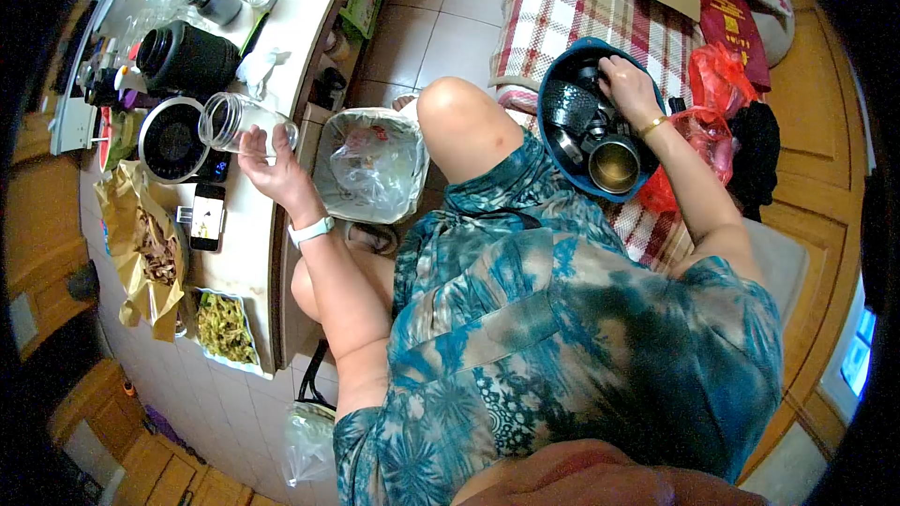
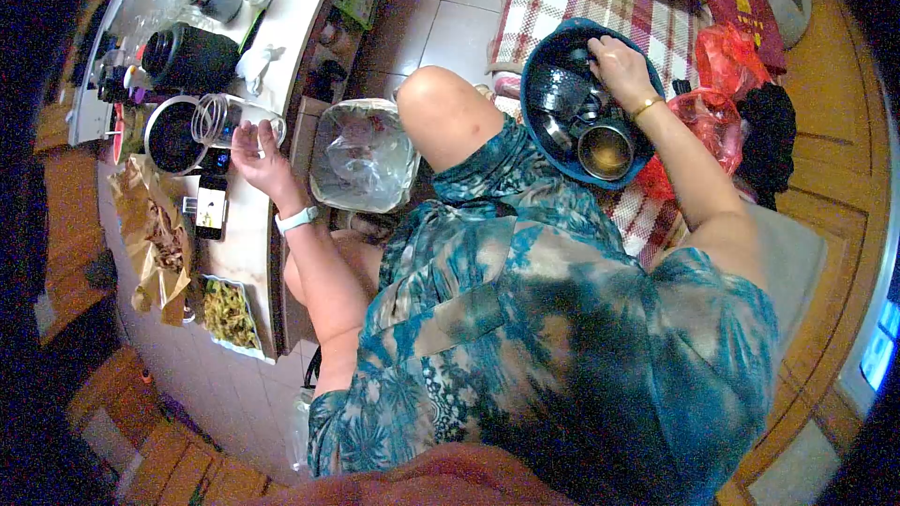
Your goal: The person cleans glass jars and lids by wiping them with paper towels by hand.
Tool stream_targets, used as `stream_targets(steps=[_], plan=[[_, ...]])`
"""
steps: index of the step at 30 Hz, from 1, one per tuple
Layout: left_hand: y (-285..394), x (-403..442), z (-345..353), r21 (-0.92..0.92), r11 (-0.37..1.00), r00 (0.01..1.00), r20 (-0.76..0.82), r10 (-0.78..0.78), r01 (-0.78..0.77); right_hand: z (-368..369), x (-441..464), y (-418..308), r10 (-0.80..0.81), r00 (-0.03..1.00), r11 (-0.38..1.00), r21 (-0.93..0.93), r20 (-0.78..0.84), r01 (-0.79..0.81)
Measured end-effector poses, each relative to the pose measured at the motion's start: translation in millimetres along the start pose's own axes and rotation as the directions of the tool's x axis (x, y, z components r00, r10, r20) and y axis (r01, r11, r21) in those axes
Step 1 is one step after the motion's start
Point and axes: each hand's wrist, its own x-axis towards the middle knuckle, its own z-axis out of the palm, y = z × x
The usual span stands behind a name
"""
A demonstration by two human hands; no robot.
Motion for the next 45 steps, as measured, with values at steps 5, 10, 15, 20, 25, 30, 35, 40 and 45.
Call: stream_targets(steps=[5,10,15,20,25,30,35,40,45], plan=[[-2.2,-1.4,0.8,0.025,1.000,1.000,-0.012,0.000,0.000,2.1,-10.2,6.4,-0.033,0.978,0.994,0.098,-0.208,0.054],[-4.2,-1.8,0.3,0.000,1.000,1.000,-0.006,-0.010,0.010,1.8,-21.3,20.0,0.203,0.966,0.964,0.203,-0.162,-0.169],[-6.8,-2.0,-0.4,0.026,1.000,1.000,0.001,0.005,-0.005,2.1,-22.7,34.4,0.254,0.935,0.530,0.773,0.247,-0.348],[-7.5,-3.3,-2.5,0.049,0.999,1.000,-0.013,0.008,-0.007,5.8,-28.9,33.9,-0.122,0.808,-0.411,0.711,0.577,-0.570],[-12.1,-3.3,-4.4,0.009,1.000,1.000,-0.005,0.022,-0.022,-16.3,-28.3,14.1,-0.309,0.900,-0.576,0.693,0.308,-0.434],[1.0,-8.9,3.1,0.088,0.996,1.000,-0.008,0.018,-0.017,-37.8,-20.8,-7.3,-0.367,0.891,-0.680,0.576,0.268,-0.454],[7.0,-12.5,3.4,0.134,0.990,0.999,0.047,0.027,-0.033,-26.9,-16.3,-0.9,-0.325,0.893,-0.691,0.566,0.312,-0.450],[-2.5,-9.5,0.8,0.225,0.958,0.983,0.069,0.168,-0.180,-18.7,-3.9,16.8,-0.035,0.894,-0.187,0.876,0.446,-0.444],[11.5,-14.8,-1.7,0.409,0.894,0.983,0.103,0.155,-0.184,-38.1,4.3,7.3,0.096,0.988,0.679,0.734,-0.118,0.022]])
